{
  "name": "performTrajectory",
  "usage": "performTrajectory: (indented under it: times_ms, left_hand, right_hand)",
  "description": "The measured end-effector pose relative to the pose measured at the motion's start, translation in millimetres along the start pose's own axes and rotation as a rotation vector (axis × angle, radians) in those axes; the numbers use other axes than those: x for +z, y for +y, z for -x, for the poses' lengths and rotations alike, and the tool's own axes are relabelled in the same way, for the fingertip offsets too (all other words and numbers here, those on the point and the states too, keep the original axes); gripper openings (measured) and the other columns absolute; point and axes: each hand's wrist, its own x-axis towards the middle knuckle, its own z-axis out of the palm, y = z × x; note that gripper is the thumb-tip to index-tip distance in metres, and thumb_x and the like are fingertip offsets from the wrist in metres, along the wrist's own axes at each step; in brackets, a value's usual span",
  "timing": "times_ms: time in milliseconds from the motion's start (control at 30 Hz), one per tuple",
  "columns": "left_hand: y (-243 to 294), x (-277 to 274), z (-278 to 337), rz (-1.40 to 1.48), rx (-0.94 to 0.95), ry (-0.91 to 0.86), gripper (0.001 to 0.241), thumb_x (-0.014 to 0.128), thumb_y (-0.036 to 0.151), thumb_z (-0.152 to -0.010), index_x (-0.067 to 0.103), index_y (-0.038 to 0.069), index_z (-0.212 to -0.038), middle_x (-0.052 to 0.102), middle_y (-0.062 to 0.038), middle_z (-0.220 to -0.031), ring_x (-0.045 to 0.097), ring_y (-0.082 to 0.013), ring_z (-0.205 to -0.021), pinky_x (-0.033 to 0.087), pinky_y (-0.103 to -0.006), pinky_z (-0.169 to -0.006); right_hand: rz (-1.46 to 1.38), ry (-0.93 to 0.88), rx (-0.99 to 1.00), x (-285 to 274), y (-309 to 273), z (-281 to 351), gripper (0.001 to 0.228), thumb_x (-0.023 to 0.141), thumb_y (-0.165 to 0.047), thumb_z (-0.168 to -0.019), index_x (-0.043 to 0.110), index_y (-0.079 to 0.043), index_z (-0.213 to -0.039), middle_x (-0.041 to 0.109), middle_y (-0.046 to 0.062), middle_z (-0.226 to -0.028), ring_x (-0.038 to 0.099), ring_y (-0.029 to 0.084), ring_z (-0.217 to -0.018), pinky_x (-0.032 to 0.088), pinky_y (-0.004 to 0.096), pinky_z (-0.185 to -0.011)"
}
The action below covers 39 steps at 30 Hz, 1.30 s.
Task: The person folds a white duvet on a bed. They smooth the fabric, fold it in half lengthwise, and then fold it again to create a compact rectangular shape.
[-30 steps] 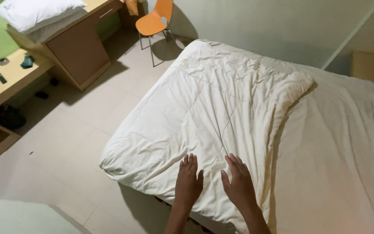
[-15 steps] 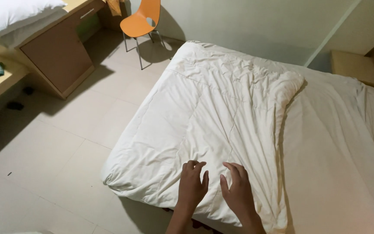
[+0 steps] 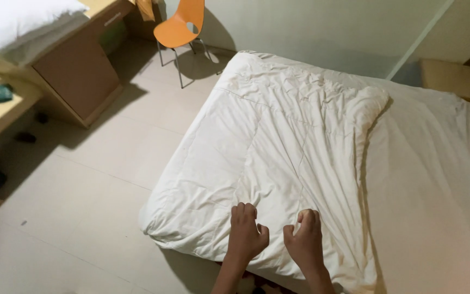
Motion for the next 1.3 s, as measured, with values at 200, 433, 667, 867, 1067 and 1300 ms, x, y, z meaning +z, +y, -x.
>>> performTrajectory:
  times_ms: [200,433,667,867,1067,1300]
  left_hand:
    - [-7,-16,-7,-0.008,0.068,-0.03,0.041,0.057,-0.007,-0.062,0.048,0.0,-0.102,0.047,-0.02,-0.099,0.046,-0.0393,-0.094,0.041,-0.0501,-0.083]
    - [4,-31,-26,0.081,0.027,-0.136,0.049,0.064,-0.005,-0.075,0.058,0.004,-0.123,0.056,-0.02,-0.12,0.054,-0.0399,-0.114,0.048,-0.0486,-0.094]
    - [-19,-38,-41,0.159,0.105,-0.15,0.037,0.065,-0.005,-0.078,0.065,0.006,-0.114,0.062,-0.018,-0.121,0.061,-0.0386,-0.112,0.052,-0.0476,-0.091]
    - [-64,-71,-54,0.118,0.12,-0.217,0.036,0.067,-0.002,-0.081,0.065,0.007,-0.116,0.063,-0.016,-0.122,0.062,-0.0365,-0.112,0.051,-0.0473,-0.091]
    - [-106,-106,-69,0.033,0.153,-0.228,0.042,0.069,0.002,-0.082,0.064,0.004,-0.123,0.063,-0.016,-0.126,0.06,-0.0354,-0.114,0.047,-0.0469,-0.095]
    - [-121,-140,-69,0.023,0.141,-0.222,0.04,0.068,0.003,-0.084,0.064,0.004,-0.124,0.065,-0.015,-0.122,0.06,-0.0339,-0.112,0.047,-0.0461,-0.093]
  right_hand:
    - [-0.051,0.058,-0.095,12,1,-4,0.03,0.067,-0.006,-0.074,0.049,-0.002,-0.098,0.054,0.016,-0.096,0.055,0.034,-0.091,0.048,0.048,-0.083]
    - [-0.012,-0.131,-0.009,-4,-30,-8,0.023,0.07,-0.011,-0.084,0.067,-0.01,-0.107,0.064,0.008,-0.114,0.059,0.029,-0.116,0.049,0.043,-0.097]
    - [0.037,-0.07,0.04,4,-48,-14,0.026,0.069,-0.013,-0.087,0.067,-0.01,-0.113,0.065,0.007,-0.122,0.058,0.028,-0.121,0.047,0.043,-0.102]
    - [0.09,0.006,0.104,40,-84,-10,0.029,0.068,-0.014,-0.088,0.067,-0.012,-0.117,0.066,0.005,-0.126,0.058,0.028,-0.123,0.049,0.041,-0.103]
    - [0.08,0.054,0.091,81,-121,-5,0.039,0.068,-0.014,-0.088,0.063,-0.01,-0.126,0.062,0.007,-0.132,0.056,0.028,-0.127,0.048,0.041,-0.104]
    - [0.058,-0.061,0.154,98,-153,1,0.04,0.068,-0.016,-0.089,0.063,-0.012,-0.129,0.059,0.007,-0.138,0.052,0.027,-0.134,0.046,0.041,-0.108]
